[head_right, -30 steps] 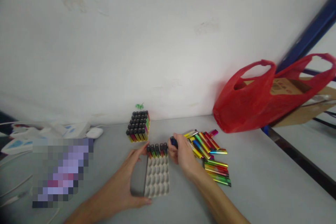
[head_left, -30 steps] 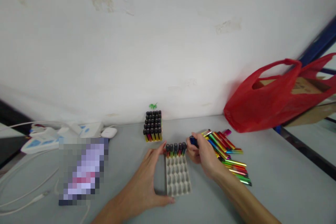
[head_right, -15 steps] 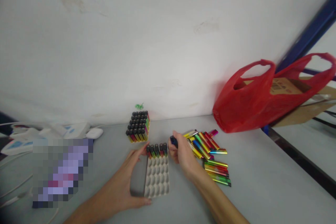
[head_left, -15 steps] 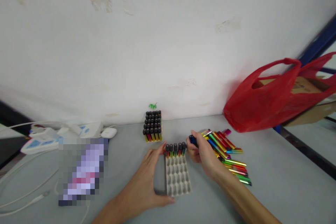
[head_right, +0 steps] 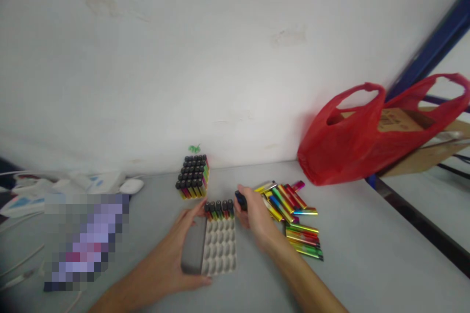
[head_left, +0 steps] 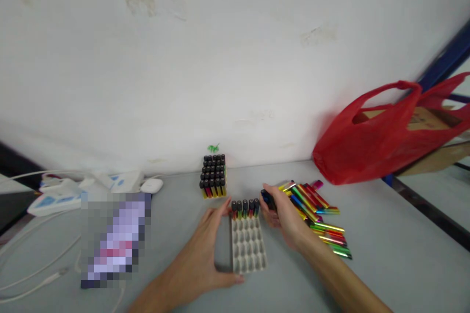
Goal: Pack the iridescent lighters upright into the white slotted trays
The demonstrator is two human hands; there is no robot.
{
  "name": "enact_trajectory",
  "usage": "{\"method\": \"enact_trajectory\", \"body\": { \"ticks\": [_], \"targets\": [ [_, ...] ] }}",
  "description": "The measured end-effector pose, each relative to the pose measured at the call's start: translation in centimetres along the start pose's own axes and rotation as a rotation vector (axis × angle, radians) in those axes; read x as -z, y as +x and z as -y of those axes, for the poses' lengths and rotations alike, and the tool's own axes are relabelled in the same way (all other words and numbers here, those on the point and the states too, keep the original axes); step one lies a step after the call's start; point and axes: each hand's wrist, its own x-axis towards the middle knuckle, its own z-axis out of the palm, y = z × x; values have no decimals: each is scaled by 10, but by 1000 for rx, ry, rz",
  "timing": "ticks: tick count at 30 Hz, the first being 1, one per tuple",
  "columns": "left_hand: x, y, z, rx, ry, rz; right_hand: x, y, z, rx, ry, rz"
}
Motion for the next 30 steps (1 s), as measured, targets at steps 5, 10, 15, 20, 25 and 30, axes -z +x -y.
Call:
{"method": "enact_trajectory", "body": {
  "ticks": [5,10,15,20,25,30],
  "targets": [
    [2,-1,1,3,6,1,0,0,2,-1,-13,21],
    [2,0,3,7,2,0,-1,-1,1,-14,-43,29],
    [2,0,3,5,14,3,-1,0,-2,40,-77,4],
    [1,0,3,-1,14,-10,2,0,-3,82,-106,10],
    [0,-1,3,-11,25,-19,3,-3,-3,114,-150,24],
    [2,-1,1,-8,26,-6,0,-7,-1,125,-170,39]
  ]
}}
